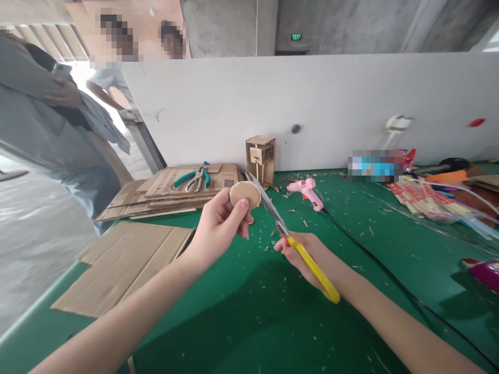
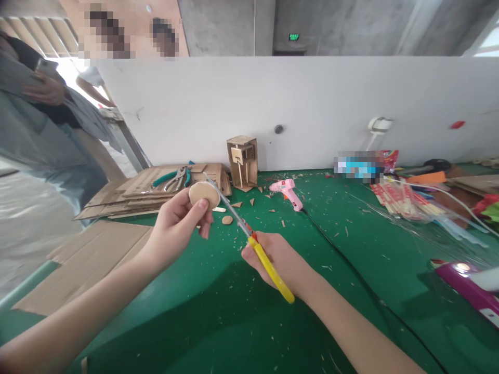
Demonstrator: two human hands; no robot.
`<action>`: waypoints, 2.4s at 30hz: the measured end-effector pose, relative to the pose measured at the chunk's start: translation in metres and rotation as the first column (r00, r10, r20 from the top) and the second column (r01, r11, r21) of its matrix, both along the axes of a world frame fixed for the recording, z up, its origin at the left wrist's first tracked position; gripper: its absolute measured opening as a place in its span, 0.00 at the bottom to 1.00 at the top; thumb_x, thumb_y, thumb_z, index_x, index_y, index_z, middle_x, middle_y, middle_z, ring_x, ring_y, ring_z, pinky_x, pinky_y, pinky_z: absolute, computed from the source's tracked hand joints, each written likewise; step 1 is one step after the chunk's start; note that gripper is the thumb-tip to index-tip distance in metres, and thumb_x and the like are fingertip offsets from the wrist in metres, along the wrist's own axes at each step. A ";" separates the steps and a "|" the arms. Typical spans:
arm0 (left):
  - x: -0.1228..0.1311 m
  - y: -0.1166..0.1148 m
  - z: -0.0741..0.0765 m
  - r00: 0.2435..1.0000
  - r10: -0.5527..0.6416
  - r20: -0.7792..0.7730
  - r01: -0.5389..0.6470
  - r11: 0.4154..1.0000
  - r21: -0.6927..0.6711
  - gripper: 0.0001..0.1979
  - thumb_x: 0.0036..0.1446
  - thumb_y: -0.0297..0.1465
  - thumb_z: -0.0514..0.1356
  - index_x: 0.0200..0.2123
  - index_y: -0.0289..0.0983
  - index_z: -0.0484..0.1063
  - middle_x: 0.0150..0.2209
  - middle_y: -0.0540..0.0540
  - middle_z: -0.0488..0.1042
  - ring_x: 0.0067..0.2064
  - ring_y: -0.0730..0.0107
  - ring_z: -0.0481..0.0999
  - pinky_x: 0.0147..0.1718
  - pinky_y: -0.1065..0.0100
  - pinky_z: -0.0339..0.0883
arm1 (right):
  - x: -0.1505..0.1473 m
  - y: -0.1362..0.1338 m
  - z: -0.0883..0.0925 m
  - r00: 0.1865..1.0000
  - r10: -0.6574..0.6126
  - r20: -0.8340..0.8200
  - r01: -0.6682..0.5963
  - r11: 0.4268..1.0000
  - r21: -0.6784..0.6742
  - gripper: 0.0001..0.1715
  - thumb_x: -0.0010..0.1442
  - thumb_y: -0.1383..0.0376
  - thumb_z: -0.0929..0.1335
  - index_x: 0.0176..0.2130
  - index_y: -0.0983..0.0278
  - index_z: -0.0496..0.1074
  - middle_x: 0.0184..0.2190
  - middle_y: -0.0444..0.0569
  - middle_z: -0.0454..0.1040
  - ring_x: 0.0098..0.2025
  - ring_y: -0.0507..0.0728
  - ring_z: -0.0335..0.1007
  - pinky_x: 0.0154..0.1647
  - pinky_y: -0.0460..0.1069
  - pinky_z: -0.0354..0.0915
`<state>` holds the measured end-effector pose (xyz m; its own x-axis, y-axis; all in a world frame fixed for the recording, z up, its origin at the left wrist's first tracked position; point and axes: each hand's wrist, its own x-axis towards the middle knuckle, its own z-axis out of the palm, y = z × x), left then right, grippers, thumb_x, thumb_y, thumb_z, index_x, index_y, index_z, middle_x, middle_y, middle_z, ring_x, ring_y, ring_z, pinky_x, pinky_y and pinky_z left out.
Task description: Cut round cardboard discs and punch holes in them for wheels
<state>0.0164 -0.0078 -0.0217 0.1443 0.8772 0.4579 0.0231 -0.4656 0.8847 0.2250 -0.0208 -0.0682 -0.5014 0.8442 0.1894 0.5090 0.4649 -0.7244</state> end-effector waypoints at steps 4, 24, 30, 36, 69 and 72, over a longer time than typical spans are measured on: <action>0.000 0.000 0.000 1.000 -0.012 -0.004 0.012 1.000 0.006 0.08 0.60 0.35 0.56 0.31 0.37 0.65 0.22 0.52 0.70 0.18 0.78 0.69 0.17 0.74 0.63 | -0.002 0.000 -0.003 0.997 -0.066 0.051 0.062 0.996 0.069 0.24 0.63 0.48 0.57 0.25 0.61 0.58 0.19 0.42 0.60 0.19 0.50 0.55 0.19 0.47 0.53; -0.003 0.005 -0.004 0.999 -0.027 0.037 0.027 0.999 -0.016 0.09 0.60 0.33 0.56 0.29 0.37 0.64 0.20 0.55 0.67 0.17 0.81 0.64 0.20 0.73 0.61 | 0.004 0.006 -0.009 0.998 -0.033 -0.057 0.036 0.998 0.052 0.32 0.64 0.43 0.53 0.24 0.62 0.60 0.21 0.44 0.61 0.20 0.50 0.56 0.20 0.46 0.55; -0.008 0.008 -0.007 0.998 -0.019 0.064 0.019 1.000 -0.002 0.11 0.61 0.33 0.57 0.27 0.37 0.64 0.20 0.56 0.64 0.17 0.82 0.60 0.20 0.72 0.56 | 0.012 0.011 -0.007 0.993 0.107 -0.054 -0.103 0.992 0.071 0.31 0.61 0.39 0.55 0.31 0.62 0.63 0.29 0.49 0.68 0.29 0.54 0.63 0.29 0.50 0.63; -0.006 0.007 -0.007 0.998 -0.013 0.065 0.017 0.999 -0.051 0.10 0.59 0.33 0.58 0.27 0.37 0.66 0.18 0.57 0.57 0.18 0.82 0.53 0.20 0.73 0.52 | 0.012 0.011 -0.009 0.991 0.123 -0.045 -0.120 0.992 0.047 0.31 0.59 0.38 0.56 0.33 0.63 0.62 0.33 0.52 0.69 0.29 0.54 0.63 0.28 0.51 0.63; -0.003 0.004 -0.004 0.999 0.035 -0.036 -0.038 0.997 -0.069 0.09 0.56 0.36 0.58 0.30 0.36 0.69 0.21 0.54 0.60 0.22 0.78 0.58 0.20 0.74 0.55 | 0.003 0.007 -0.006 1.000 -0.001 0.031 0.000 0.998 0.056 0.30 0.63 0.43 0.55 0.27 0.63 0.62 0.21 0.42 0.59 0.21 0.50 0.54 0.22 0.47 0.52; -0.004 0.004 -0.004 0.999 0.026 -0.037 -0.029 0.998 -0.061 0.09 0.57 0.35 0.58 0.29 0.36 0.68 0.22 0.55 0.60 0.23 0.78 0.57 0.20 0.74 0.54 | 0.002 0.006 -0.008 0.999 -0.051 0.009 0.051 0.997 0.057 0.27 0.62 0.44 0.57 0.26 0.62 0.59 0.20 0.41 0.58 0.20 0.50 0.53 0.21 0.47 0.52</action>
